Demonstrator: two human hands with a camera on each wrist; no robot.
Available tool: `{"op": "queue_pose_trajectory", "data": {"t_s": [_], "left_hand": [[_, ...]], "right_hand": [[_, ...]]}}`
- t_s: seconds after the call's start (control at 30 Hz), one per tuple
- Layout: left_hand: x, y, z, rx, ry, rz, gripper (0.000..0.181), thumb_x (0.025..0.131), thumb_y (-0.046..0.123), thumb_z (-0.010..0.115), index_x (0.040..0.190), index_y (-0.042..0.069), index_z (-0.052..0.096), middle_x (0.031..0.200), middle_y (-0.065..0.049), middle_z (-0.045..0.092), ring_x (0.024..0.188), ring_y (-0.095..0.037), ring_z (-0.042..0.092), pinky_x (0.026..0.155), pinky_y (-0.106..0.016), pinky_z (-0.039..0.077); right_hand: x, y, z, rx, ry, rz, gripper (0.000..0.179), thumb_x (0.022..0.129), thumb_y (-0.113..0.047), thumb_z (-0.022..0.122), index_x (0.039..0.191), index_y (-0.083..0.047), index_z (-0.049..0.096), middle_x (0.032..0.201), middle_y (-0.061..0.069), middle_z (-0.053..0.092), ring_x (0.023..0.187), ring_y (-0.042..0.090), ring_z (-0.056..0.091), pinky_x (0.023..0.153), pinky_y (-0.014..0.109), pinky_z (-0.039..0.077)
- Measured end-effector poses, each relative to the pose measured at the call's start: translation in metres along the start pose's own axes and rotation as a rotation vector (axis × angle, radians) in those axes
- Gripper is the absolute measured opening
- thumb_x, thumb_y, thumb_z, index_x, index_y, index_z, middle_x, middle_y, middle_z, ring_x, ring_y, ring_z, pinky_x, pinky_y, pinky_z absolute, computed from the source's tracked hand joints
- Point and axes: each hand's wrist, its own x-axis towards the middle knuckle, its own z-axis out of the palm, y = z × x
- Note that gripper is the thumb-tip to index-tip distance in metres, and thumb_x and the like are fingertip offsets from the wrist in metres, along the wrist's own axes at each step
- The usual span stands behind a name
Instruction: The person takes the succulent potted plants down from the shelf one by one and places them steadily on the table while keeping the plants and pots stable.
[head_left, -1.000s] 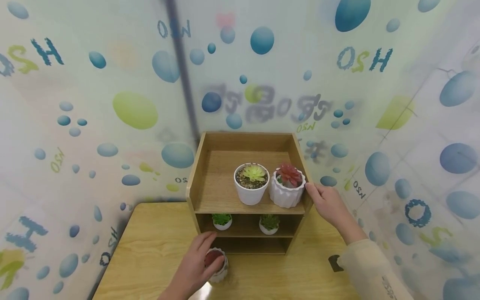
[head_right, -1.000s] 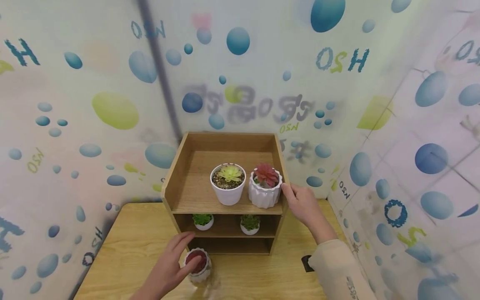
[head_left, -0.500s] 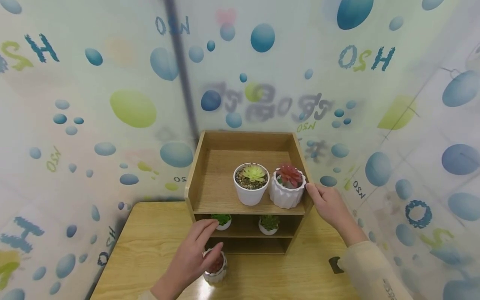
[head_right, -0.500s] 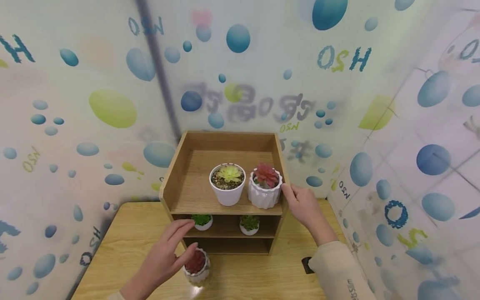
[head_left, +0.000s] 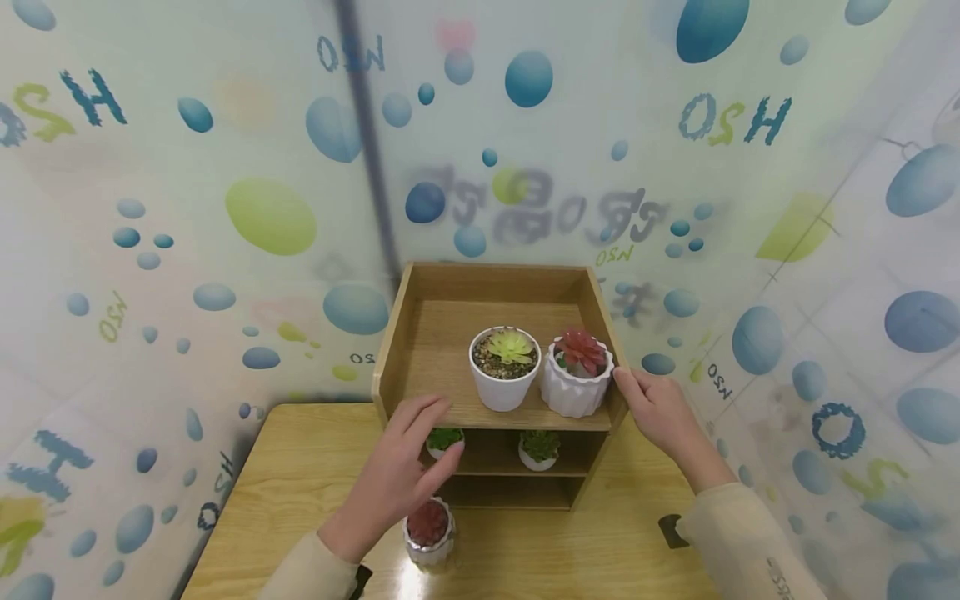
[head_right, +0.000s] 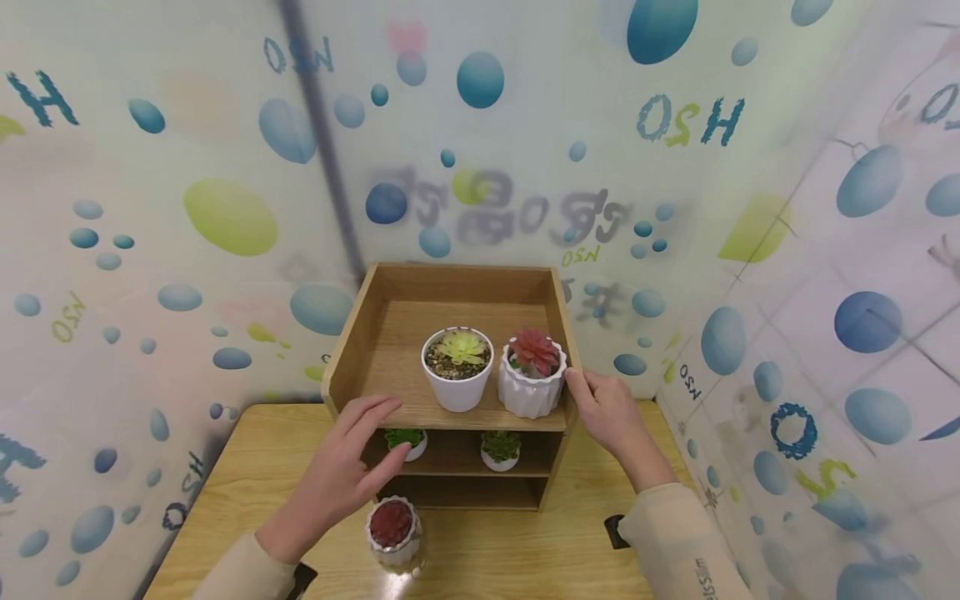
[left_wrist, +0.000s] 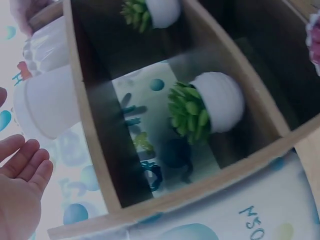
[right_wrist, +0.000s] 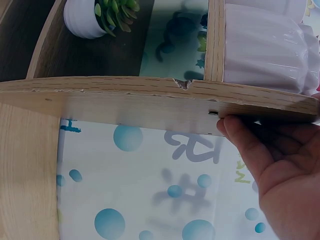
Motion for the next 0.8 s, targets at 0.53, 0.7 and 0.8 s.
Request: {"op": "queue_pose_trajectory", "data": {"t_s": [0.53,0.7,0.8], "left_hand": [[0.044,0.014,0.007,-0.129,-0.063,-0.323,0.076,0.085,0.032,0.085,0.146,0.002,0.053,0.144,-0.013,0.055,0.133,-0.032,0.054,0.11,-0.054,0.046],[0.056,0.014,0.013,-0.165,-0.077,-0.406,0.081,0.082,0.035,0.088,0.149,0.006,0.051,0.145,-0.01,0.054,0.132,-0.031,0.053,0.11,-0.054,0.045],[0.064,0.014,0.016,-0.165,-0.082,-0.424,0.085,0.081,0.038,0.089,0.149,0.006,0.05,0.142,-0.009,0.055,0.13,-0.03,0.055,0.109,-0.052,0.047]], "right_hand": [[-0.002,0.001,-0.001,0.008,-0.027,0.026,0.046,0.111,-0.033,0.047,0.071,-0.01,0.044,0.06,-0.004,0.031,0.057,0.016,0.034,0.054,0.029,0.032],[-0.002,0.001,0.0,0.009,-0.018,0.013,0.046,0.111,-0.032,0.047,0.071,-0.01,0.044,0.06,-0.004,0.031,0.056,0.015,0.034,0.053,0.028,0.032],[-0.002,0.001,0.0,0.007,-0.013,0.006,0.046,0.111,-0.031,0.047,0.071,-0.01,0.044,0.059,-0.004,0.031,0.056,0.015,0.033,0.053,0.028,0.032]]}}
